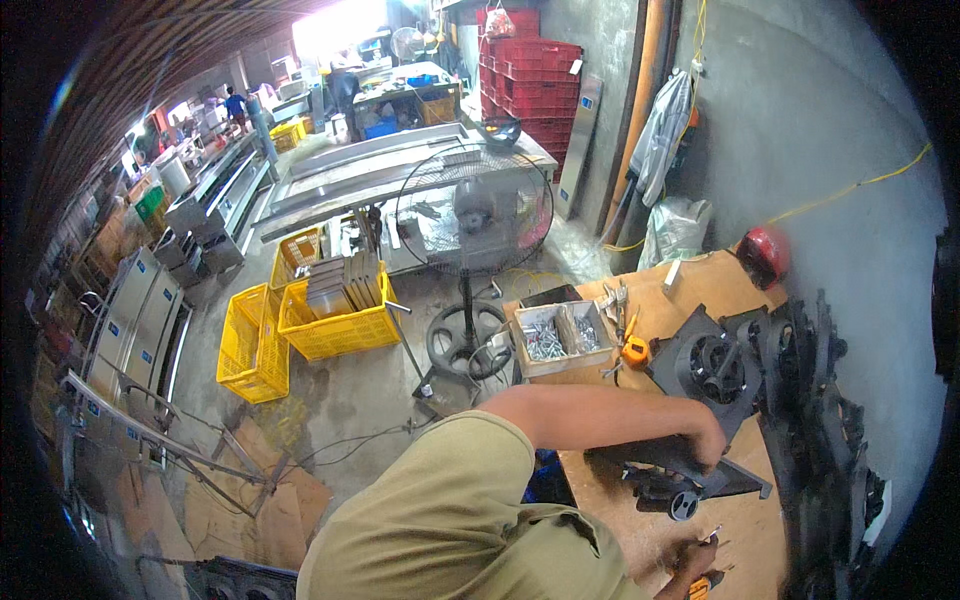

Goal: The person assembles a black plastic fan housing with a fan blade, then uses an angle grinder to smooth a metal rod, and finally wraps the rod with white tape. The work takes place at a wooden workbench and a metal table in a workshop.

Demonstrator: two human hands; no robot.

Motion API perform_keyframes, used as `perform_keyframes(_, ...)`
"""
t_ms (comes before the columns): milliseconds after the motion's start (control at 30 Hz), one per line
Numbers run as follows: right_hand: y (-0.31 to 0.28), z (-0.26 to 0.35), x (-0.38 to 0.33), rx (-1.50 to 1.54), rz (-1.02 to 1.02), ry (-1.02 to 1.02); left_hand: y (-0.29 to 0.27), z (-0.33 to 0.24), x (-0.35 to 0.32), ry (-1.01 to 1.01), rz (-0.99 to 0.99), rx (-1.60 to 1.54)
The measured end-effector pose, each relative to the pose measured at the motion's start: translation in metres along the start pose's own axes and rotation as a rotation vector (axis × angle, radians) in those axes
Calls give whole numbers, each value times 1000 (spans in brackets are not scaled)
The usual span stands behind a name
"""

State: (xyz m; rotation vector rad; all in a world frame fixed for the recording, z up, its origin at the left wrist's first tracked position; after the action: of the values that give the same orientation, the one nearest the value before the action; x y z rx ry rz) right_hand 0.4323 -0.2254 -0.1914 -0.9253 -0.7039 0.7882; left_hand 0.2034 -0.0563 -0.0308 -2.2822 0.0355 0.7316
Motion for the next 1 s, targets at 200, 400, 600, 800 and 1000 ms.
perform_keyframes(200,33,-42,24,272,117,1,10,21,24,6,-4,-75)
perform_keyframes(400,30,-23,16,740,148,139,3,-18,-27,4,-53,101)
perform_keyframes(600,33,29,-46,404,182,-83,-8,-26,-52,-79,-84,183)
perform_keyframes(800,12,44,-80,116,127,-123,-6,-11,-59,-128,-13,121)
perform_keyframes(1000,-26,37,-92,119,89,74,-22,-33,-77,-135,-205,115)
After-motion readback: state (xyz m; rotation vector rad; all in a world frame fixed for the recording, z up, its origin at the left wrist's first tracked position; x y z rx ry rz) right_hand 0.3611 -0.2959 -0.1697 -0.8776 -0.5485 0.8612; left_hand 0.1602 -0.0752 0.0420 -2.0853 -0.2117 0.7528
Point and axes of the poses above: each hand's wrist, its own x-axis towards the middle knuckle, its own y-axis out of the palm, z = x × y, the point moved 7 cm from there along x, towards the middle knuckle
